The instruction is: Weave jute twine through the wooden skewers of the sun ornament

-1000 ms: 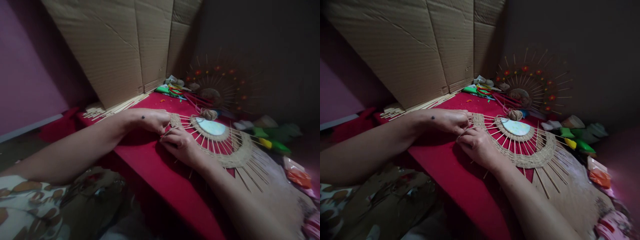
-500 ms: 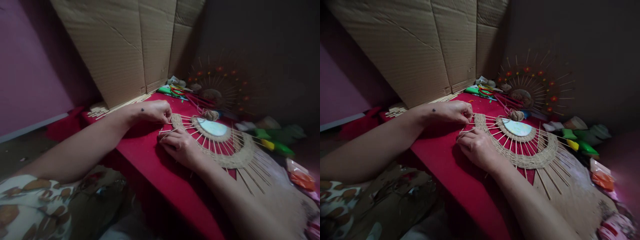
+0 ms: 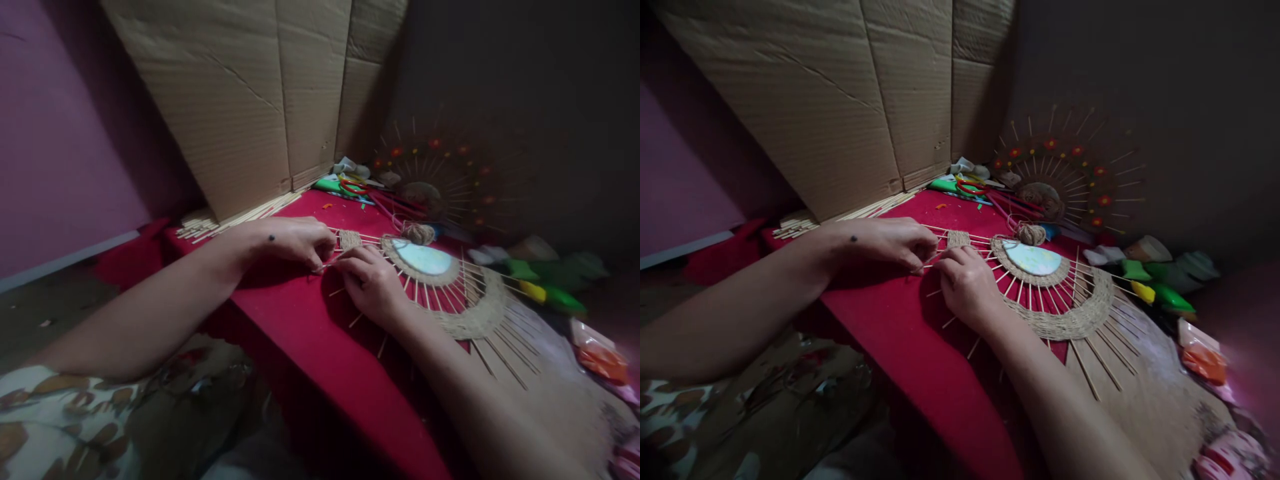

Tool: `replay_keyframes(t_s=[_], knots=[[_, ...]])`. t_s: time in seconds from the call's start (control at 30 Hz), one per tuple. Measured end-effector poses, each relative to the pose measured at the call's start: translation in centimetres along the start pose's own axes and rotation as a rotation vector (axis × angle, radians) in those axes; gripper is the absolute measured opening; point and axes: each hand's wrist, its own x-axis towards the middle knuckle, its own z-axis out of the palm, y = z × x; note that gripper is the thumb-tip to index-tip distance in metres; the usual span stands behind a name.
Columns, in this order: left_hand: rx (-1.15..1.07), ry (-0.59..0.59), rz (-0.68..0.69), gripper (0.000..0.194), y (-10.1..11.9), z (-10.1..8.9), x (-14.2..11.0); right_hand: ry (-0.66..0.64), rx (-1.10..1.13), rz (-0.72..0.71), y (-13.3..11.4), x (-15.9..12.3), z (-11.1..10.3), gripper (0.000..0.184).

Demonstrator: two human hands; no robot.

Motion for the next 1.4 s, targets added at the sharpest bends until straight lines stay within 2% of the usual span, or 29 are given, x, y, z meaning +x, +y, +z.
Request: replay_keyframes(t_s=[0.1,0.17,0.33,0.53,0.73,0.83,0.97,1.07,1.2,1.3,1.4], knots=[[-0.017,0.088,0.004,0.016,-0.6,1.2,-1.1,-0.108,-0.151,0.073,0.8,0.5,0.2,0.021],[-0.021,0.179,-0.044,0.019,-0.8,2.2,-1.9,-0.189,-0.255,0.095,1.1,0.8,0.4,0.019],[0.042,0.389,-0.174,0.015,0.6,4.7,-3.4,-0.309,-0.422,0.100,0.7,1.7,0.7,0.025],[0.280,0.419,-0.349,0.020,3.7,5.9,-3.5,-0.377,-0.452,0.126,0.2,2.1,0.7,0.030],[0.398,0.477,-0.449,0.023,4.8,6.7,-3.0,-0.354,-0.422,0.174,0.4,2.1,0.8,0.032],[0.400,0.511,-0.477,0.025,5.5,7.2,-2.8,-0.299,-0.366,0.177,0.6,1.9,1.3,0.033],[0.371,0.538,-0.434,0.022,6.7,7.3,-2.1,-0.200,-0.143,0.223,1.3,1.6,1.5,0.023],[0.323,0.536,-0.396,0.024,7.1,6.8,-1.1,-0.171,0.098,0.209,2.0,1.2,0.4,0.017],[0.248,0.521,-0.335,0.030,6.9,5.8,0.2,-0.221,0.467,0.123,2.8,0.5,-1.5,0.026],[0.120,0.543,-0.332,0.026,6.5,5.1,0.8,-0.243,0.519,0.198,2.9,0.1,-1.7,0.024],[-0.139,0.632,-0.282,0.018,5.6,4.2,1.0,-0.179,0.467,0.247,2.6,0.1,-1.1,0.016]])
